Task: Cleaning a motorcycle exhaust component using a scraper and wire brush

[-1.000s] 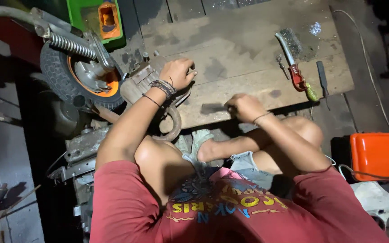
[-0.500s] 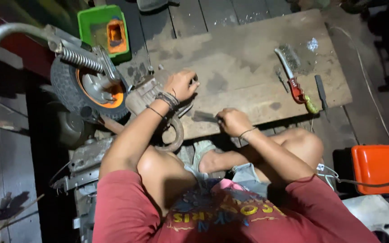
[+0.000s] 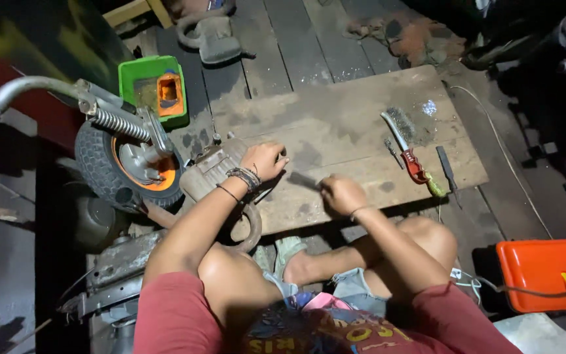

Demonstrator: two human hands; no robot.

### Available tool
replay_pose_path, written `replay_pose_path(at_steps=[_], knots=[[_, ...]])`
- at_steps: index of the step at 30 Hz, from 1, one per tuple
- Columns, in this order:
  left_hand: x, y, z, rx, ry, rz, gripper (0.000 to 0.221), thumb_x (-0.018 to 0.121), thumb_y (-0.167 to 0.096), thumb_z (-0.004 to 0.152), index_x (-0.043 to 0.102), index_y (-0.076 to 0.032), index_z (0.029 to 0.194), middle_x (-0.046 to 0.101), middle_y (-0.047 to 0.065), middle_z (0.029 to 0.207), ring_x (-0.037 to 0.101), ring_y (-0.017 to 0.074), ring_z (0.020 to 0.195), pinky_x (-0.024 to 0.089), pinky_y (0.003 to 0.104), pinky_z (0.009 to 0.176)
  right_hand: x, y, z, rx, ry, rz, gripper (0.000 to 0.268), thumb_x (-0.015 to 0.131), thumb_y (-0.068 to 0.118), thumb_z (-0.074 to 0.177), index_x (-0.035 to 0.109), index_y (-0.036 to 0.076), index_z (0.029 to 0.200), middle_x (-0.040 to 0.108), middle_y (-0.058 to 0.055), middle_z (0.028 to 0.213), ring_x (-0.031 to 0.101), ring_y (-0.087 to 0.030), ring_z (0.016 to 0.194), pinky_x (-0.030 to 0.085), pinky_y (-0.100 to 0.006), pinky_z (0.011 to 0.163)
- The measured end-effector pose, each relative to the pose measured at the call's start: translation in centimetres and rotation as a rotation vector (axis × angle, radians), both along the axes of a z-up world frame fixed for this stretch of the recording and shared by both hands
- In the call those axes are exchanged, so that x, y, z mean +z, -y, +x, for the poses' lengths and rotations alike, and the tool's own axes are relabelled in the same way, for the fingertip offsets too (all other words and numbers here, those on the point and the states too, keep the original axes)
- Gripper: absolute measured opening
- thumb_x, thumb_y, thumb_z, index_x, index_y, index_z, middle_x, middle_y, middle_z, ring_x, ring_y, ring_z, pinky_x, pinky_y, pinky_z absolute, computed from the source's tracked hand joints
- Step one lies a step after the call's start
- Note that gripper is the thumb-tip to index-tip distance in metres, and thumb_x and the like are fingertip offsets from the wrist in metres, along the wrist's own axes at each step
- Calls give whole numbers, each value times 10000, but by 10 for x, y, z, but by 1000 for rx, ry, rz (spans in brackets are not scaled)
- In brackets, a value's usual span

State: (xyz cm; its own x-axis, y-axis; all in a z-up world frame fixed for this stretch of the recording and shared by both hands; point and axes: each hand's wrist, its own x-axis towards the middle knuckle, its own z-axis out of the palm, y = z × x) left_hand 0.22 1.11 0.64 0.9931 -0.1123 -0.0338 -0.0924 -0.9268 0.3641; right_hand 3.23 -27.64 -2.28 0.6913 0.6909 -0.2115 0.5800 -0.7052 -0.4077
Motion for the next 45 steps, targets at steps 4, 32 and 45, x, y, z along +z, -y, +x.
replay_pose_path(at_steps=[4, 32, 45], knots=[[-2, 0, -6, 5, 14, 2, 212, 637, -387, 918, 678, -200, 1011, 727, 79, 942, 736, 354, 947, 588, 502, 830, -48, 32, 63, -268, 155, -55, 240, 605, 254, 933, 757, 157, 1092, 719, -152, 994, 718, -364, 1012, 592, -461, 864], [3, -2, -1, 39, 58, 45, 230, 642, -385, 904, 667, -188, 1020, 719, 86, 924, 746, 373, 863, 597, 519, 785, 13, -17, 10, -118, 115, -33, 237, 629, 196, 924, 733, 111, 1119, 758, -164, 1010, 732, -385, 997, 593, -509, 851], [0, -8, 1, 119, 108, 19, 223, 669, -373, 907, 647, -172, 1000, 704, 92, 933, 739, 375, 877, 591, 528, 776, -6, -56, -6, -6, 173, 32, 198, 691, 281, 887, 714, 151, 1035, 731, -111, 965, 733, -374, 965, 604, -513, 785]])
